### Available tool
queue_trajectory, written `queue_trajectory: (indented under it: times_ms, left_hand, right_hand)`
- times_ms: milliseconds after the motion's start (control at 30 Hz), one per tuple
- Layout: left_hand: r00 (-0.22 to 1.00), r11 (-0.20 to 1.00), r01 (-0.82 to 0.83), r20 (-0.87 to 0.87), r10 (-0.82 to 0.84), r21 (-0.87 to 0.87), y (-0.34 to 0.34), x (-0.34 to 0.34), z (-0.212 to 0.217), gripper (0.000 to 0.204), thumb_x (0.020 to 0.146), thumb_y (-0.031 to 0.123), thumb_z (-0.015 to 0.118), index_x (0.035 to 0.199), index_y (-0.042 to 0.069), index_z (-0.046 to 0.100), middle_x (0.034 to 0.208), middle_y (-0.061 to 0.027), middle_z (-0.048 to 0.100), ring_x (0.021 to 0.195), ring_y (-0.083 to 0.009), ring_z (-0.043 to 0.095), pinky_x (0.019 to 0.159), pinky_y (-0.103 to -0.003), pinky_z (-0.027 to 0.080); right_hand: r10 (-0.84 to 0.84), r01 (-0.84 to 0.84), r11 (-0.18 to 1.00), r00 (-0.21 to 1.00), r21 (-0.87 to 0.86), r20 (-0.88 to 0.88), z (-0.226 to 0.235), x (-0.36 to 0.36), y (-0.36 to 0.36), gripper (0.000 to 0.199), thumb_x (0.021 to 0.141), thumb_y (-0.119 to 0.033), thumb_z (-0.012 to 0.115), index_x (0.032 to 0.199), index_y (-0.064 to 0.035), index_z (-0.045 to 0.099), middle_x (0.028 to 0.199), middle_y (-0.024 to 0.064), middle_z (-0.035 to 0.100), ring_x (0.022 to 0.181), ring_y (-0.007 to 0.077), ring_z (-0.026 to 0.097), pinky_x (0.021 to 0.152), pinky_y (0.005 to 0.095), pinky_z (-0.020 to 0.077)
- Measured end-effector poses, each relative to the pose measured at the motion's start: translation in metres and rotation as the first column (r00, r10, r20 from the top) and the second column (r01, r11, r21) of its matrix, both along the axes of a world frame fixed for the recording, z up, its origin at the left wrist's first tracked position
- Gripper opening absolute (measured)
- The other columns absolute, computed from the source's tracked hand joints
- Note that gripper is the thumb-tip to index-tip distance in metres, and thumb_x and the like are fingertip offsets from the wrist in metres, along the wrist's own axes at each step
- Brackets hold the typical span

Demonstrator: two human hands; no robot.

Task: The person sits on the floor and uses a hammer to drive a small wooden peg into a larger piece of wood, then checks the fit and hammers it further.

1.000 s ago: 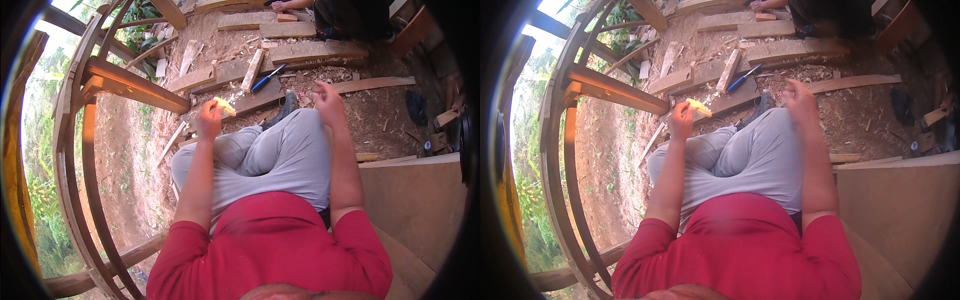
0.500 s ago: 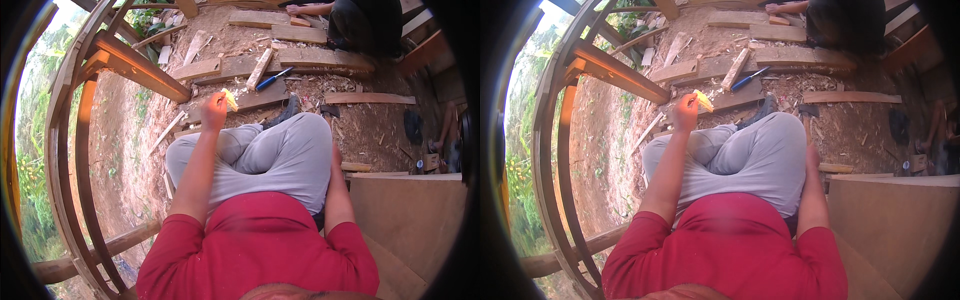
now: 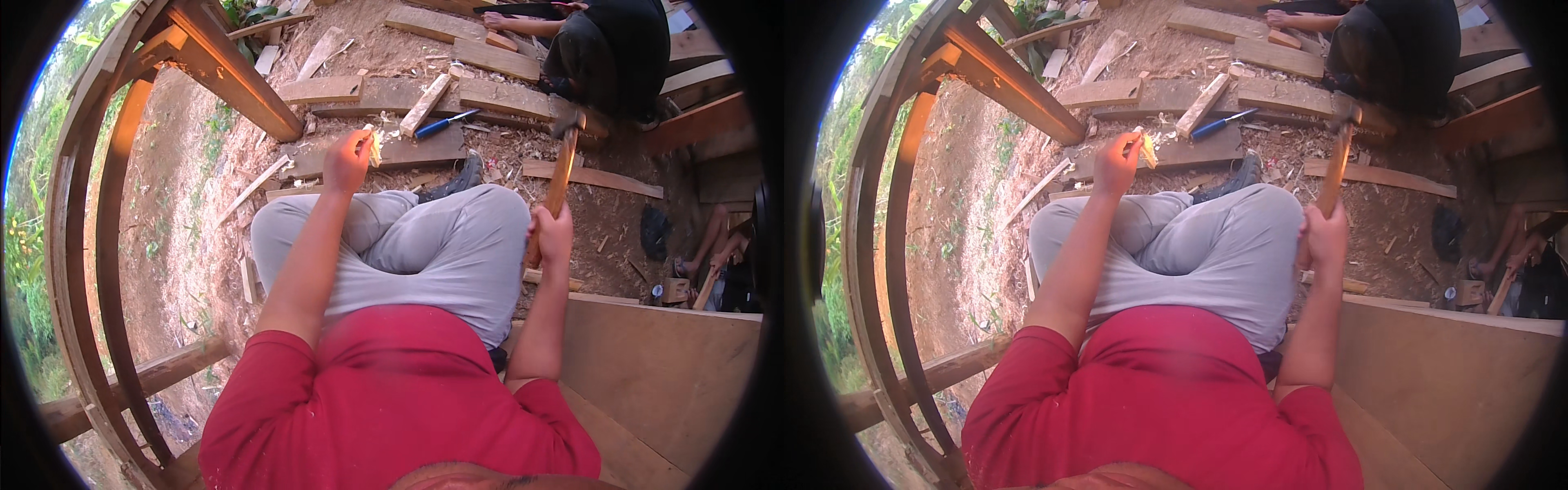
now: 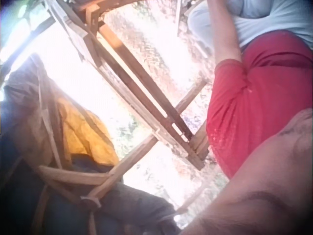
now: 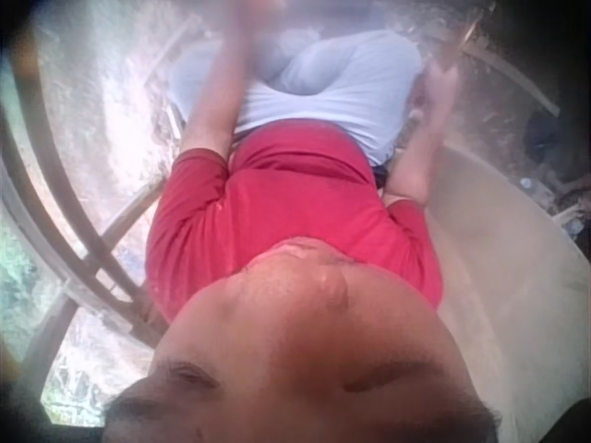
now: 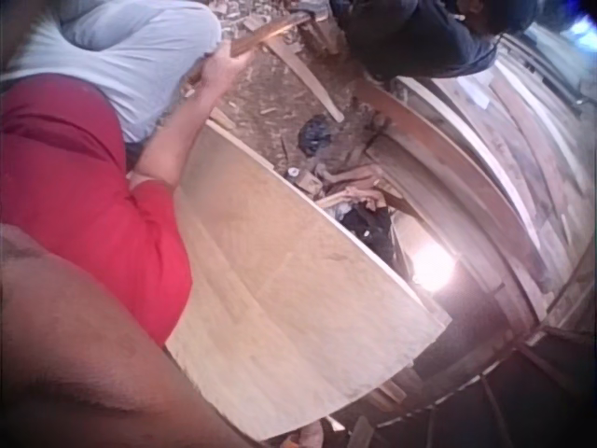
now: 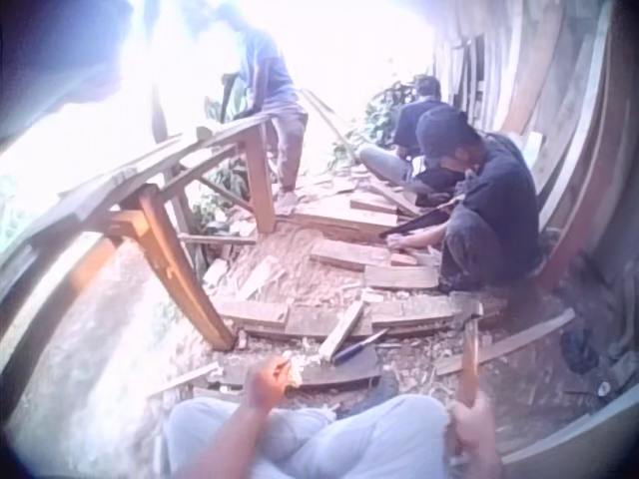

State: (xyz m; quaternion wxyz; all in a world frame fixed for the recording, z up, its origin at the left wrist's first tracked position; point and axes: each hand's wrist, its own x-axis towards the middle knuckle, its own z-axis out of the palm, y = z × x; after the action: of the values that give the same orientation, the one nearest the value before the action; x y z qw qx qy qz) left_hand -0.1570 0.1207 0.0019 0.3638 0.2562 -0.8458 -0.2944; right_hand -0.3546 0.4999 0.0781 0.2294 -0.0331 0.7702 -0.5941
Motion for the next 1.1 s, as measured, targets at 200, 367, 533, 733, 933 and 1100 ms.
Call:
queue_trajectory:
  times_ms: [200,367,533,733,933,1100]
  left_hand:
    - [0.999,0.997,-0.017,0.041,0.014,0.08,-0.002,-0.001,-0.009,0.019,0.095,0.014,0.076,0.113,0.009,0.076,0.105,-0.0164,0.077,0.091,-0.0355,0.075,0.078,-0.043,0.059]
    - [1.0,1.0,-0.019,0.025,0.019,0.016,-0.006,0.002,-0.01,0.019,0.097,0.011,0.075,0.115,0.008,0.075,0.105,-0.0166,0.078,0.094,-0.0344,0.077,0.079,-0.04,0.06]
    - [0.999,0.997,-0.016,0.052,0.012,0.072,-0.007,0.005,-0.003,0.018,0.098,0.009,0.074,0.116,0.006,0.075,0.106,-0.0181,0.078,0.095,-0.0343,0.077,0.079,-0.039,0.06]
    - [1.0,0.994,-0.014,0.002,0.014,0.105,-0.007,0.007,-0.006,0.018,0.097,0.014,0.074,0.114,0.009,0.075,0.105,-0.0177,0.077,0.094,-0.0379,0.074,0.08,-0.043,0.059]
    - [0.999,0.988,-0.027,0.028,0.023,0.154,-0.006,0.005,-0.004,0.017,0.097,0.014,0.074,0.113,0.009,0.075,0.105,-0.0175,0.077,0.093,-0.0378,0.074,0.079,-0.043,0.059]
    - [1.0,0.996,-0.011,-0.019,0.013,0.091,-0.007,0.006,-0.007,0.017,0.097,0.015,0.073,0.113,0.009,0.075,0.103,-0.0174,0.077,0.091,-0.0383,0.074,0.078,-0.044,0.059]
  right_hand:
    - [0.334,-0.324,0.938,0.94,-0.125,0.073,0.037,0.048,-0.093,0.053,0.099,-0.01,0.066,0.148,-0.0023,0.048,0.081,0.0035,0.061,0.058,0.0107,0.058,0.048,0.0291,0.05]
    - [0.55,-0.55,0.835,0.835,-0.002,0.015,0.029,0.09,-0.145,0.065,0.096,-0.014,0.068,0.156,-0.0044,0.045,0.099,0.0135,0.07,0.075,0.02,0.068,0.068,0.0345,0.0559]
    - [0.603,-0.606,0.796,0.792,-0.001,-0.101,0.006,0.104,-0.164,0.066,0.095,-0.013,0.065,0.158,-0.008,0.046,0.127,0.0228,0.07,0.117,0.0316,0.07,0.102,0.0382,0.0514]
    - [0.624,-0.624,0.78,0.776,0.029,-0.094,0.002,0.108,-0.166,0.067,0.094,-0.013,0.065,0.159,-0.0093,0.046,0.131,0.0241,0.069,0.123,0.0352,0.068,0.105,0.0391,0.0499]
    - [0.64,-0.636,0.769,0.764,0.071,-0.088,0.001,0.11,-0.168,0.067,0.096,-0.011,0.064,0.16,-0.0125,0.045,0.113,0.0166,0.066,0.098,0.0277,0.063,0.085,0.0365,0.0491]
    - [0.644,-0.639,0.763,0.742,0.092,-0.185,0.001,0.114,-0.168,0.067,0.097,-0.01,0.064,0.161,-0.0146,0.045,0.086,0.0068,0.066,0.062,0.0147,0.06,0.059,0.0327,0.0521]
